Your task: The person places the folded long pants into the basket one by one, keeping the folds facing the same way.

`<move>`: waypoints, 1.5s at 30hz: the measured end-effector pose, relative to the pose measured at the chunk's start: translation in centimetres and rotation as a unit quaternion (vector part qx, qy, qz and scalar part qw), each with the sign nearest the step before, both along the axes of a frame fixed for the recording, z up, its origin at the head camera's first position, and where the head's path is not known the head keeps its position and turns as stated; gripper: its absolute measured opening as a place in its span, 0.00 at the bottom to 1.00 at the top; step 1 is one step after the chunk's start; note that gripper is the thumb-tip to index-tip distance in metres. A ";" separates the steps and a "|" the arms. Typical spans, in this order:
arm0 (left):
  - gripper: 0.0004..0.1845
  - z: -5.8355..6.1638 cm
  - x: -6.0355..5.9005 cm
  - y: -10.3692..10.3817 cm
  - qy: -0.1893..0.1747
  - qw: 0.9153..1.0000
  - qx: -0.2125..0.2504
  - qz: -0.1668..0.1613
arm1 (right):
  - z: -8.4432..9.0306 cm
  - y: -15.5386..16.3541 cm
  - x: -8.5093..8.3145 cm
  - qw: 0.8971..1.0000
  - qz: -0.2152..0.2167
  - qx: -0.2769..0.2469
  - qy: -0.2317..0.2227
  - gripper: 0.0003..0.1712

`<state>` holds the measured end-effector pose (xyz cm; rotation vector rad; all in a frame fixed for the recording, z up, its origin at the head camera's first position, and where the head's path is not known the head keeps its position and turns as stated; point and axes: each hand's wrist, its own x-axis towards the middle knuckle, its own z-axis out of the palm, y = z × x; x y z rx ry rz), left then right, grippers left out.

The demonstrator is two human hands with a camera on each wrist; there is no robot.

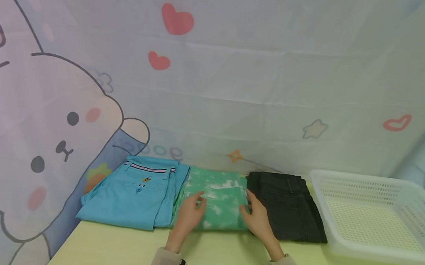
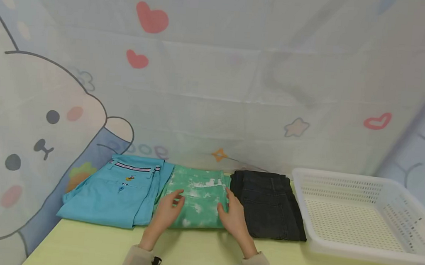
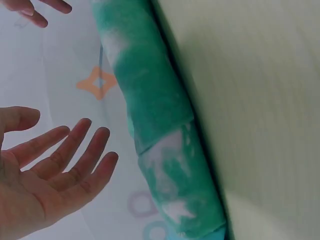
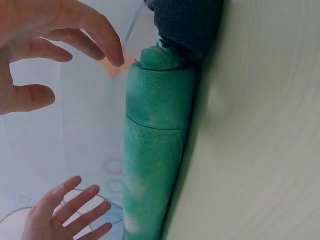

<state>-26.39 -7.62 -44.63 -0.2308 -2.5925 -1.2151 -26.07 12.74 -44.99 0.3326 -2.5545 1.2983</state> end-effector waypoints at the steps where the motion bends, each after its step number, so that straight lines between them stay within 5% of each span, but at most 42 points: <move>1: 0.18 0.0 0.0 -0.1 -0.003 1.000 0.001 0.002 | 0.1 0.0 0.0 1.000 -0.001 -0.001 -0.003 0.30; 15: 0.17 -0.4 -0.1 -1.8 -0.004 0.997 -0.030 0.069 | 0.0 -0.2 -0.1 0.999 -0.008 0.001 -0.048 0.30; 24: 0.19 -0.5 -0.3 -3.1 -0.021 0.996 -0.043 0.081 | 0.1 0.0 0.0 0.997 -0.027 0.019 -0.069 0.29; 45: 0.20 0.1 -0.8 -5.2 -0.075 0.997 -0.010 0.014 | -0.2 1.4 -0.3 0.991 -0.036 0.055 -0.120 0.29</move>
